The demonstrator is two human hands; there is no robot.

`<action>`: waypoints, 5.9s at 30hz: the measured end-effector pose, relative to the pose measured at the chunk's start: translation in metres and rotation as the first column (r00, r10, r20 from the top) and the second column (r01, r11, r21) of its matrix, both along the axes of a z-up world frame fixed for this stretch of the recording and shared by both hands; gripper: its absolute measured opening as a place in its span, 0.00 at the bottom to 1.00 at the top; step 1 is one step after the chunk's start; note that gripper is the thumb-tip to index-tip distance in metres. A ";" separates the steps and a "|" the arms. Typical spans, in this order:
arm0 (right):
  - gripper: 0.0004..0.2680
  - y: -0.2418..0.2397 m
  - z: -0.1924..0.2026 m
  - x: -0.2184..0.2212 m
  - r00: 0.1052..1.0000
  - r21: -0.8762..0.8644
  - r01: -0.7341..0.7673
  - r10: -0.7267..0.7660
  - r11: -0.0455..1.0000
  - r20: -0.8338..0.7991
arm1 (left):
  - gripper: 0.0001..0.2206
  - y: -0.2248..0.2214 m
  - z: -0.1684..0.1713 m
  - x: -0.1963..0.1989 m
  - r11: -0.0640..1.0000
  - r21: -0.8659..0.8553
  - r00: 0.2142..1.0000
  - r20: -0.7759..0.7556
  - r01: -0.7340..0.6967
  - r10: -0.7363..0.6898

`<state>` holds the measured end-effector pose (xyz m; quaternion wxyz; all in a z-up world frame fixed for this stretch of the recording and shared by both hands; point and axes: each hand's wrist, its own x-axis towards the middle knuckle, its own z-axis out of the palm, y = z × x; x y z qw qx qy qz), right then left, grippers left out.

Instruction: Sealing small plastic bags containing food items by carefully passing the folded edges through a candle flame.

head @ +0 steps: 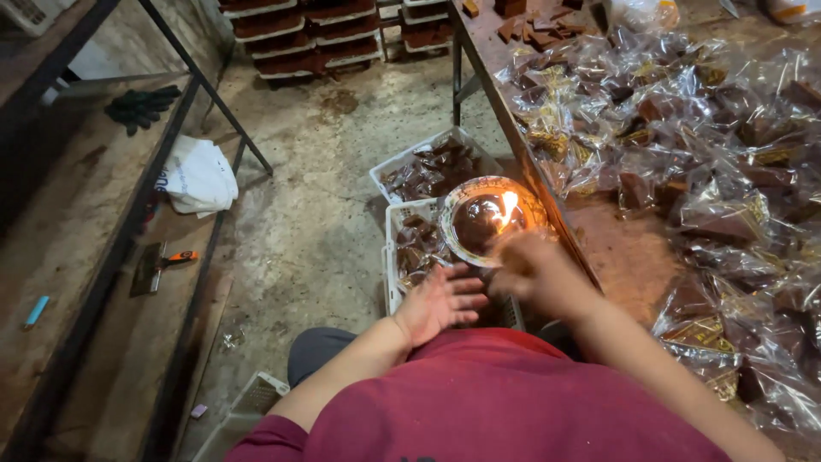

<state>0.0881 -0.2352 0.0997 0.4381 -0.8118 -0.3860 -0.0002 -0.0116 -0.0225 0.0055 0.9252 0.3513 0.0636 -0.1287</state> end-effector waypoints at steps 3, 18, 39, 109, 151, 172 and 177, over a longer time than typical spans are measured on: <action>0.36 0.009 -0.036 -0.013 0.972 0.019 -0.097 0.099 0.995 -0.215 | 0.21 -0.006 -0.011 0.003 0.989 0.134 0.996 -0.055 -0.059 0.067; 0.06 0.008 -0.113 0.012 0.818 0.036 0.317 -0.254 0.948 -0.516 | 0.16 0.000 -0.006 0.003 0.926 0.334 0.974 -0.077 -0.177 0.214; 0.09 -0.006 -0.098 0.035 0.963 0.318 0.189 -0.239 0.929 0.126 | 0.21 0.016 -0.051 0.021 0.769 0.553 0.946 0.138 -0.320 0.295; 0.07 0.020 -0.044 -0.015 0.423 0.126 0.153 0.051 0.980 -0.905 | 0.26 -0.009 -0.027 0.011 0.313 0.950 0.971 0.081 -0.006 -0.226; 0.04 0.017 -0.050 -0.012 0.561 0.514 0.322 0.277 0.795 -0.780 | 0.20 -0.008 -0.073 0.025 0.858 0.512 0.997 0.039 0.042 -0.072; 0.13 0.011 -0.090 0.013 0.729 0.048 0.282 -0.182 0.958 -0.660 | 0.32 0.062 -0.091 0.017 0.829 0.512 0.922 -0.163 -0.225 0.351; 0.11 0.006 -0.088 0.010 0.739 0.010 0.299 -0.225 0.954 -0.636 | 0.24 0.112 -0.107 0.001 0.753 0.569 0.840 -0.186 -0.331 0.510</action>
